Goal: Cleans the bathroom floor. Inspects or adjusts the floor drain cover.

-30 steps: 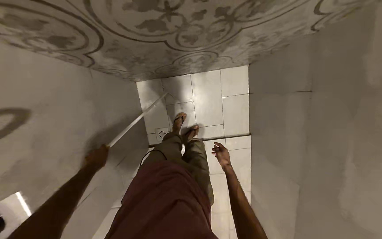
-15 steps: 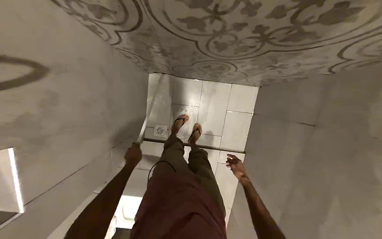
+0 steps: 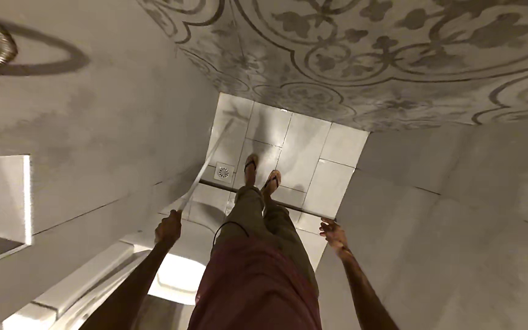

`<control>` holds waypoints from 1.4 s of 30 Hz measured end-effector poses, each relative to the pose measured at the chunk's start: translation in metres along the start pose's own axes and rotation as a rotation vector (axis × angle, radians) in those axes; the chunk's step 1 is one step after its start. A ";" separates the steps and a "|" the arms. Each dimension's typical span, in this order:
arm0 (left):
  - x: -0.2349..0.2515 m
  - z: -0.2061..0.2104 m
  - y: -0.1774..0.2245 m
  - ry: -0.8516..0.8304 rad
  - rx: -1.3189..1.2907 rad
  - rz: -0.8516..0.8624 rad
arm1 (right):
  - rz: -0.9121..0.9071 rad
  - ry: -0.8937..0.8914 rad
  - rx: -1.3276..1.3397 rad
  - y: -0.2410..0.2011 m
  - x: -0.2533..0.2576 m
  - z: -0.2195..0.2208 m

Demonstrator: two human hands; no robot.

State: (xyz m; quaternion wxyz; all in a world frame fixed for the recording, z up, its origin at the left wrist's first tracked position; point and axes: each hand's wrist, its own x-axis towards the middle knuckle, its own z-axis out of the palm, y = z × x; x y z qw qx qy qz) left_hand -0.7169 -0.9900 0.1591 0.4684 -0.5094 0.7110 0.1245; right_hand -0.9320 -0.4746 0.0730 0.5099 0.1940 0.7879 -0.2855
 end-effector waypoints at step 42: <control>-0.048 0.089 -0.050 -0.321 -0.018 -0.018 | -0.125 -0.134 -0.302 -0.052 0.035 -0.020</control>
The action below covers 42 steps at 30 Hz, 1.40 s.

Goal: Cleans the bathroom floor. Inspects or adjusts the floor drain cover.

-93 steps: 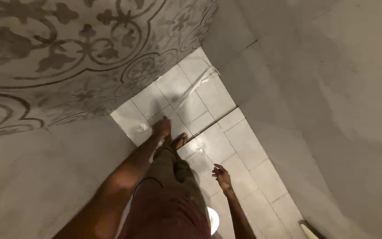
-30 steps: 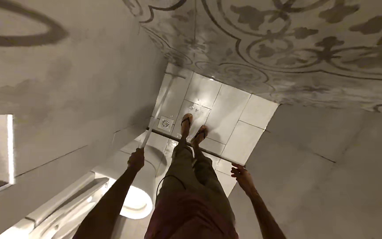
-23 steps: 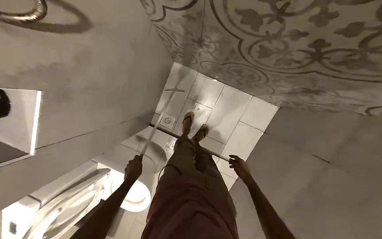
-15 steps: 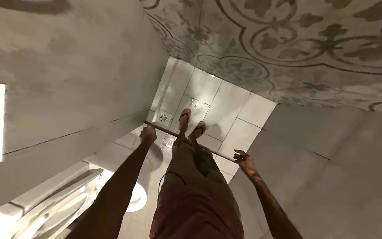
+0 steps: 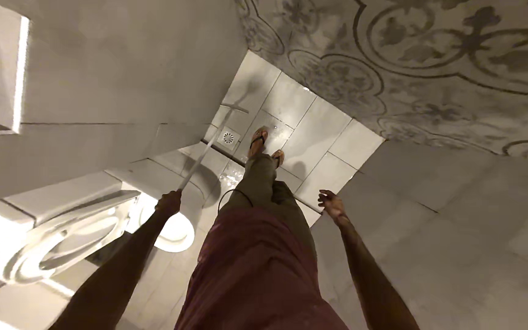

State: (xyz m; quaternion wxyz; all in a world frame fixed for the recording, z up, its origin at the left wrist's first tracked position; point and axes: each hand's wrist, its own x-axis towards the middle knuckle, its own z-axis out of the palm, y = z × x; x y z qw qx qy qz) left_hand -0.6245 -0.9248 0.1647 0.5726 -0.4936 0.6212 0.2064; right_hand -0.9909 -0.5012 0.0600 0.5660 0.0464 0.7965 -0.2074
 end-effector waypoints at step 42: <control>0.076 -0.023 -0.103 0.108 0.289 0.378 | 0.170 -0.002 -0.016 0.088 -0.178 0.276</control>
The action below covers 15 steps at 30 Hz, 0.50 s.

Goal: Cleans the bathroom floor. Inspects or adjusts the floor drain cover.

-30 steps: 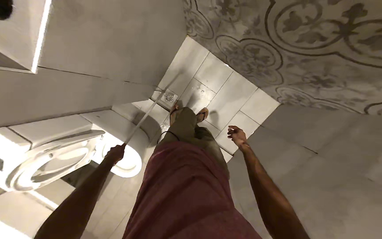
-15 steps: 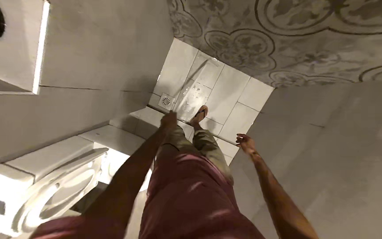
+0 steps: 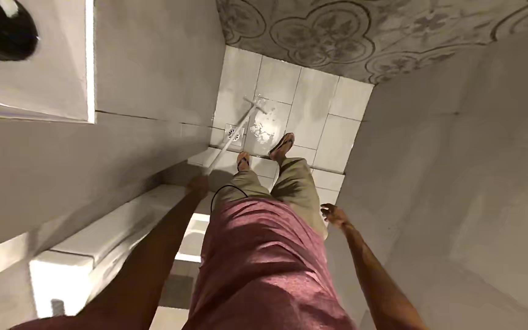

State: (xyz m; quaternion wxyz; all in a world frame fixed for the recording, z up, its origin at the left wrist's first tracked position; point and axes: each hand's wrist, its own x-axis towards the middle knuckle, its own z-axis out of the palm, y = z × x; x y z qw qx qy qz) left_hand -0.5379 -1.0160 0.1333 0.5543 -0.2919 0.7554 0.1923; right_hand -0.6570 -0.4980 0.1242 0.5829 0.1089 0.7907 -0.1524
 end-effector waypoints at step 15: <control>-0.080 0.028 -0.079 -0.047 0.156 -0.152 | -0.269 0.257 0.270 -0.068 -0.023 -0.039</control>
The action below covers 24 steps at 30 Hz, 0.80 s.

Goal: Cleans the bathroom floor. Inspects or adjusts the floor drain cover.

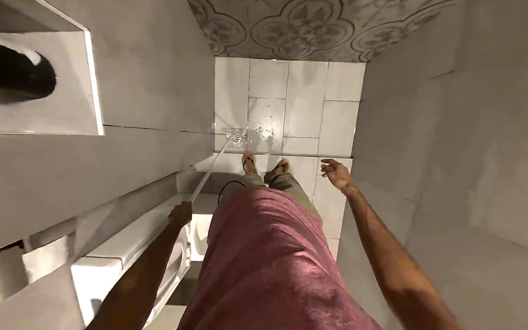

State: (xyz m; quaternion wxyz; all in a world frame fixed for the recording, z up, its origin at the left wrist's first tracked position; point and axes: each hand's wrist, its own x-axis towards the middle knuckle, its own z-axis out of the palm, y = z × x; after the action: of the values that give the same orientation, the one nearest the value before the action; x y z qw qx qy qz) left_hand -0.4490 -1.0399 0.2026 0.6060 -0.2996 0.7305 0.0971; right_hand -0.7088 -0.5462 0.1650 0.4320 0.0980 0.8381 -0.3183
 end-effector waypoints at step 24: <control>0.042 -0.094 0.203 0.207 0.413 0.424 | 0.473 0.078 0.330 0.152 -0.154 0.118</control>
State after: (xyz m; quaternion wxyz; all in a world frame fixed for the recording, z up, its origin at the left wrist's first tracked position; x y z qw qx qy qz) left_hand -0.6433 -0.9378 0.1417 0.5426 -0.0194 0.8388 0.0400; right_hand -0.4706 -0.4840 0.1680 0.4397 0.3718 0.7449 -0.3370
